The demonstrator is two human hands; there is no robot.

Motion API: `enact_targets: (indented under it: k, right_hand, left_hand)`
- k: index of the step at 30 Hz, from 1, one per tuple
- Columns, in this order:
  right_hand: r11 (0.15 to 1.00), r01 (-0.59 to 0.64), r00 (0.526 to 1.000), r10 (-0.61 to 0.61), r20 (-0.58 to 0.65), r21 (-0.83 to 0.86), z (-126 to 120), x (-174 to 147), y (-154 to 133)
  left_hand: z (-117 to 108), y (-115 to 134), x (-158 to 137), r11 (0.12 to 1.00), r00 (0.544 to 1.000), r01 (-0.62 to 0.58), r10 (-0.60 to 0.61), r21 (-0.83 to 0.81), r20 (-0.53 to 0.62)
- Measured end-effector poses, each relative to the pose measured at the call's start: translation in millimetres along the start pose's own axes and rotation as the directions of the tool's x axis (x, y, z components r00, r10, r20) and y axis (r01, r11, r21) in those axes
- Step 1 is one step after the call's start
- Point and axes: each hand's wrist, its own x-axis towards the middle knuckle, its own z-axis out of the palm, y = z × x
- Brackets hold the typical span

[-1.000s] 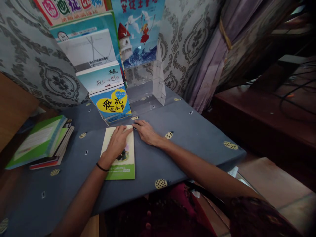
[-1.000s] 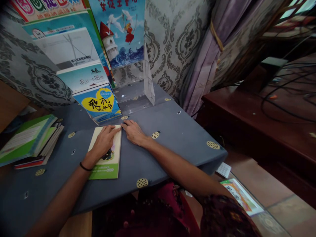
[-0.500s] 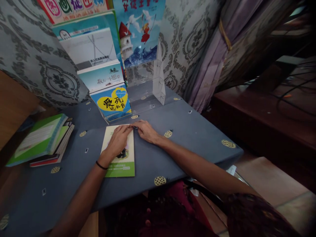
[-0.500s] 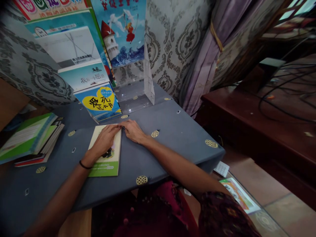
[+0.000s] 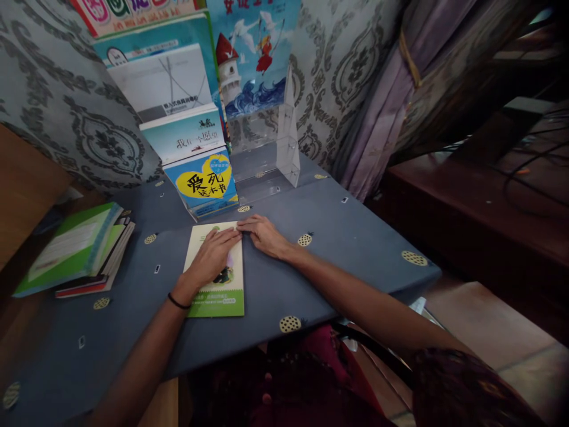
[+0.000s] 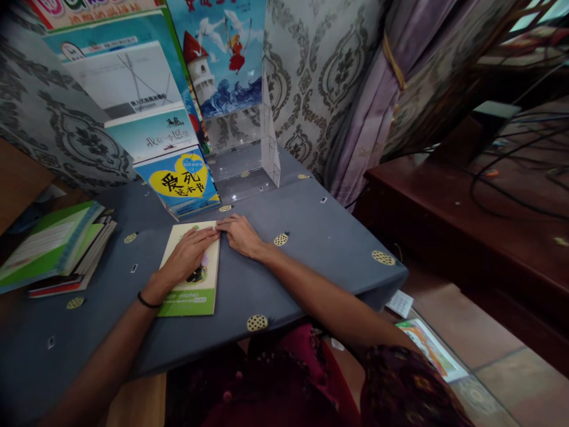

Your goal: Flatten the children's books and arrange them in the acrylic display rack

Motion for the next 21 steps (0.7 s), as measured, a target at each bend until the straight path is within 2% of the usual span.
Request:
enact_targets:
  k: [6,14,21]
  right_hand:
    - [1.0,0.016,1.0,-0.016,0.003,0.005,-0.4,-5.6,-2.7]
    - [0.998,0.004,0.998,0.0,0.059,-0.057,-3.0,-6.6,-5.8]
    - [0.999,0.015,0.999,-0.013,0.043,-0.044,-2.7,-9.6,-5.4]
  left_hand:
    - [-0.5,-0.7,-0.7,0.999,0.999,-0.031,0.029,-0.041,-0.041]
    - [-11.5,-3.9,-5.2,0.975,1.0,0.004,-0.002,-0.22,0.013]
    - [-5.1,-4.5,-9.8,0.984,0.998,-0.054,0.048,-0.171,-0.034]
